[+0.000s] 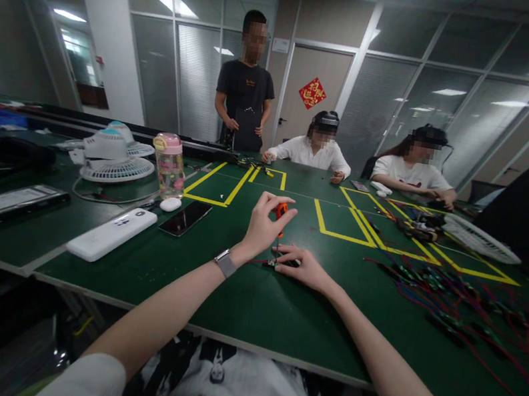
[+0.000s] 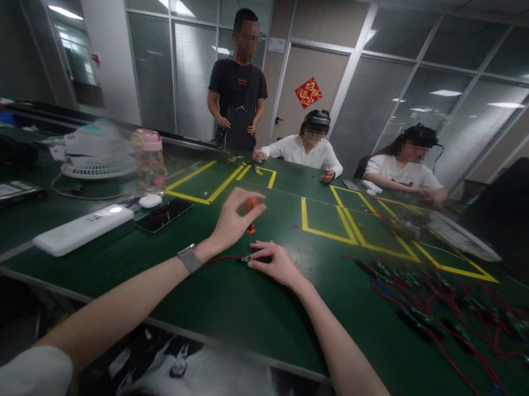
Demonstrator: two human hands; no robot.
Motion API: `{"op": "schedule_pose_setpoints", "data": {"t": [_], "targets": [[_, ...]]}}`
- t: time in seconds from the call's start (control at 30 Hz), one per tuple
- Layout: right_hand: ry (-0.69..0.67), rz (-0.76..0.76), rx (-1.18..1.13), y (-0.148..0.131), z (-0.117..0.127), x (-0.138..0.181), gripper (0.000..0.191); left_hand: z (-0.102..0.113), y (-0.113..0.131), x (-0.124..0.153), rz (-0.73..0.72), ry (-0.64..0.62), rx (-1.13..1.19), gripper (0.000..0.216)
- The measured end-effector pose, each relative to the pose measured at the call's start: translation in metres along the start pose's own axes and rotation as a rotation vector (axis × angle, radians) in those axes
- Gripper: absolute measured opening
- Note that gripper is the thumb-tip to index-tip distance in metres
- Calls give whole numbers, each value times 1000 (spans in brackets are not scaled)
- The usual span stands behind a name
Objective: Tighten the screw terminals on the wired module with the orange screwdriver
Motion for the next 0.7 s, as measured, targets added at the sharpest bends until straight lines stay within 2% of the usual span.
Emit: {"op": "schedule_pose_setpoints", "data": {"t": [0.2,0.47,0.7], "targets": [[-3,10,3,1,0,0,24,-6,-7,-3,22,-133,144,34],[-2,-8,6,-2,1,0,25,-1,3,2,-29,-12,-14,22],[-1,25,0,-2,1,0,26,-6,-1,-1,-26,-162,142,33]]}}
Point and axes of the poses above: each hand's wrist, its own x-axis away from the middle knuckle, its own z-axis out of the back of the hand, y = z × x, the point moved 5 cm from there along -x, towards the middle knuckle, and after that the axes turned 8 degrees about z, right-handed, at the moved point
